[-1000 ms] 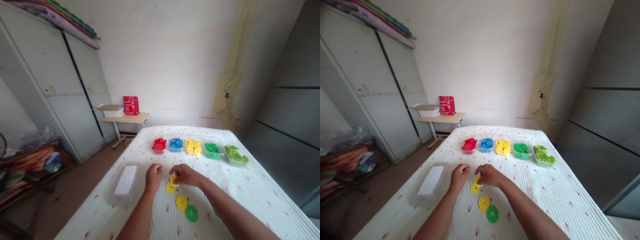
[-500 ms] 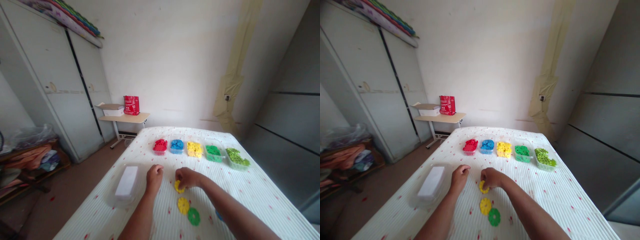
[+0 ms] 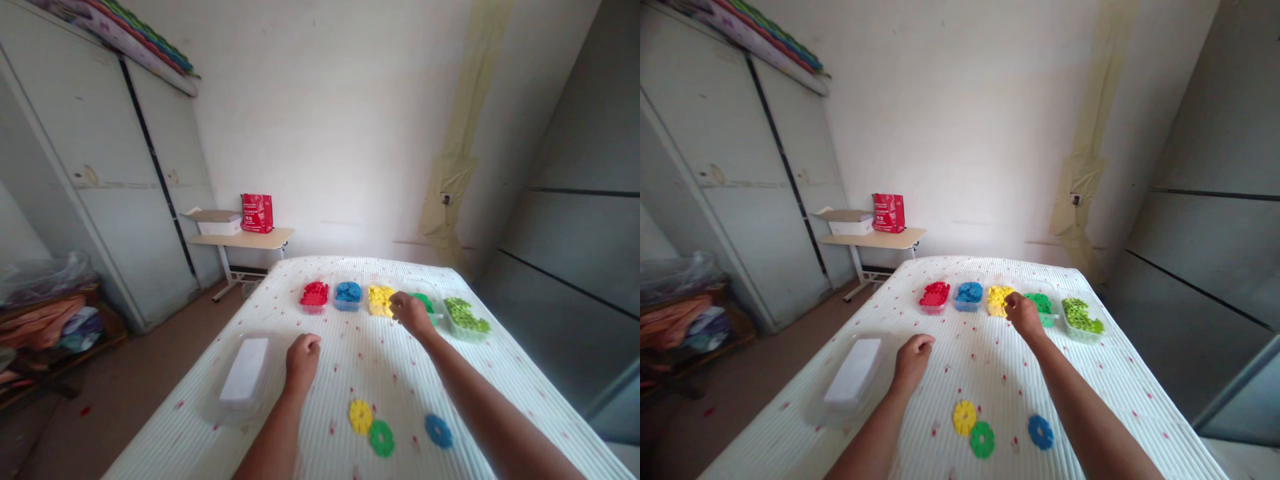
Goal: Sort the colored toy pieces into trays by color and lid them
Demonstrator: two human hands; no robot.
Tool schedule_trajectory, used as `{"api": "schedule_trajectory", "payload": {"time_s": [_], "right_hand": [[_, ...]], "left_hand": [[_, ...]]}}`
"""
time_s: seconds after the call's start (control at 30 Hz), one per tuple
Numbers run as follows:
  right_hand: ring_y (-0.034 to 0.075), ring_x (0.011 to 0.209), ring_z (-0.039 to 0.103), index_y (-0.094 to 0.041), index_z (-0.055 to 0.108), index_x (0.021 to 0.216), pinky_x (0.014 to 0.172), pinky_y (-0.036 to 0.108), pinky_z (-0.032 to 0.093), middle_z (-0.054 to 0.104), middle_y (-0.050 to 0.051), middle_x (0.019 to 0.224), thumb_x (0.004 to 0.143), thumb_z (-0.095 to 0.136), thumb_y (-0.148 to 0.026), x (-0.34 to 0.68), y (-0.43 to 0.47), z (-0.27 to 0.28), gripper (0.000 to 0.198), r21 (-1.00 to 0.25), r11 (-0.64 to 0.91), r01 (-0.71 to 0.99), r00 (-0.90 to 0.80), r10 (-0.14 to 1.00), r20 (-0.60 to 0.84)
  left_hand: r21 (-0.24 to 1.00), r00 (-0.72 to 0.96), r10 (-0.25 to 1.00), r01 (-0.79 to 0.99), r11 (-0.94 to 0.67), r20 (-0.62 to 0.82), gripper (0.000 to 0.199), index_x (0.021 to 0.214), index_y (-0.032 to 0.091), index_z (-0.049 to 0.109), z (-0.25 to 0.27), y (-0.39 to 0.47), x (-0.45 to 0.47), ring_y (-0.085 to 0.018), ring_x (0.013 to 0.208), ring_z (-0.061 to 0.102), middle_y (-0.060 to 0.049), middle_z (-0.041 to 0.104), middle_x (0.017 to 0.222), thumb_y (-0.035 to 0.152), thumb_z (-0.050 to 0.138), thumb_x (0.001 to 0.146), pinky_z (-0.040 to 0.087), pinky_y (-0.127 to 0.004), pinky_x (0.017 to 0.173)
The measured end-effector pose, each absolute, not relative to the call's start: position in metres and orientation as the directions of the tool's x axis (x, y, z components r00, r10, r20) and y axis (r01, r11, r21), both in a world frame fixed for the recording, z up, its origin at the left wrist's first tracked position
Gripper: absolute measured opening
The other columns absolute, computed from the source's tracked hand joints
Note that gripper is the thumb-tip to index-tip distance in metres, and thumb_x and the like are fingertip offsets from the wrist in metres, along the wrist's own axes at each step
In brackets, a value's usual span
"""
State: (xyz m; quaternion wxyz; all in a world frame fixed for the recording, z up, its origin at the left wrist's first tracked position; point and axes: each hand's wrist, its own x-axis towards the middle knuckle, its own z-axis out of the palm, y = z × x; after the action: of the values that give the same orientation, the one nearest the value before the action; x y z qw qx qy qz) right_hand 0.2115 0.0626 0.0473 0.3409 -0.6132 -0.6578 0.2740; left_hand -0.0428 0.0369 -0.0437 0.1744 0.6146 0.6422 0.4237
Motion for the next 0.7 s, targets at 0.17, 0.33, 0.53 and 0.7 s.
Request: {"api": "schedule_trajectory", "payload": {"time_s": [0.17, 0.33, 0.53, 0.7], "right_hand": [[0.014, 0.080, 0.059, -0.016, 0.058, 0.101, 0.069, 0.031, 0.050, 0.060, 0.004, 0.099, 0.085, 0.051, -0.030, 0.196, 0.030, 0.022, 0.022, -0.758, 0.070, 0.648, -0.143, 0.989, -0.032], [0.010, 0.060, 0.056, -0.017, 0.065, 0.079, 0.052, 0.019, 0.038, 0.063, -0.001, 0.069, 0.070, 0.058, -0.019, 0.176, -0.003, 0.013, 0.011, -0.638, 0.300, 0.709, -0.490, 0.861, -0.140], [0.017, 0.071, 0.059, -0.023, 0.066, 0.084, 0.054, 0.022, 0.034, 0.067, 0.001, 0.081, 0.058, 0.065, -0.032, 0.155, -0.022, 0.007, 0.028, -0.316, 0.420, 0.851, -0.481, 0.864, -0.147], [0.020, 0.074, 0.061, -0.023, 0.065, 0.085, 0.056, 0.024, 0.036, 0.067, 0.003, 0.085, 0.061, 0.063, -0.033, 0.145, -0.030, 0.016, 0.026, -0.218, 0.457, 0.862, -0.499, 0.843, -0.203]], "left_hand": [[0.762, -0.196, 0.934, 0.638, -0.110, 0.299, 0.022, 0.077, 0.016, 0.066, -0.044, 0.036, -0.042, -0.012, 0.079, 0.060, -0.004, 0.067, 0.082, 0.008, 0.046, 0.071, 0.043, -0.023, 0.076], [0.754, -0.199, 0.934, 0.649, -0.102, 0.297, 0.022, 0.078, 0.016, 0.066, -0.043, 0.034, -0.041, -0.012, 0.080, 0.060, -0.004, 0.068, 0.083, 0.009, 0.046, 0.071, 0.043, -0.023, 0.076], [0.746, -0.188, 0.935, 0.657, -0.107, 0.301, 0.022, 0.080, 0.015, 0.065, -0.041, 0.034, -0.041, -0.013, 0.082, 0.061, -0.005, 0.068, 0.085, 0.010, 0.045, 0.072, 0.044, -0.024, 0.078], [0.731, -0.179, 0.937, 0.674, -0.107, 0.302, 0.022, 0.080, 0.016, 0.065, -0.040, 0.034, -0.041, -0.014, 0.083, 0.062, -0.005, 0.068, 0.086, 0.014, 0.045, 0.072, 0.044, -0.024, 0.079]]}}
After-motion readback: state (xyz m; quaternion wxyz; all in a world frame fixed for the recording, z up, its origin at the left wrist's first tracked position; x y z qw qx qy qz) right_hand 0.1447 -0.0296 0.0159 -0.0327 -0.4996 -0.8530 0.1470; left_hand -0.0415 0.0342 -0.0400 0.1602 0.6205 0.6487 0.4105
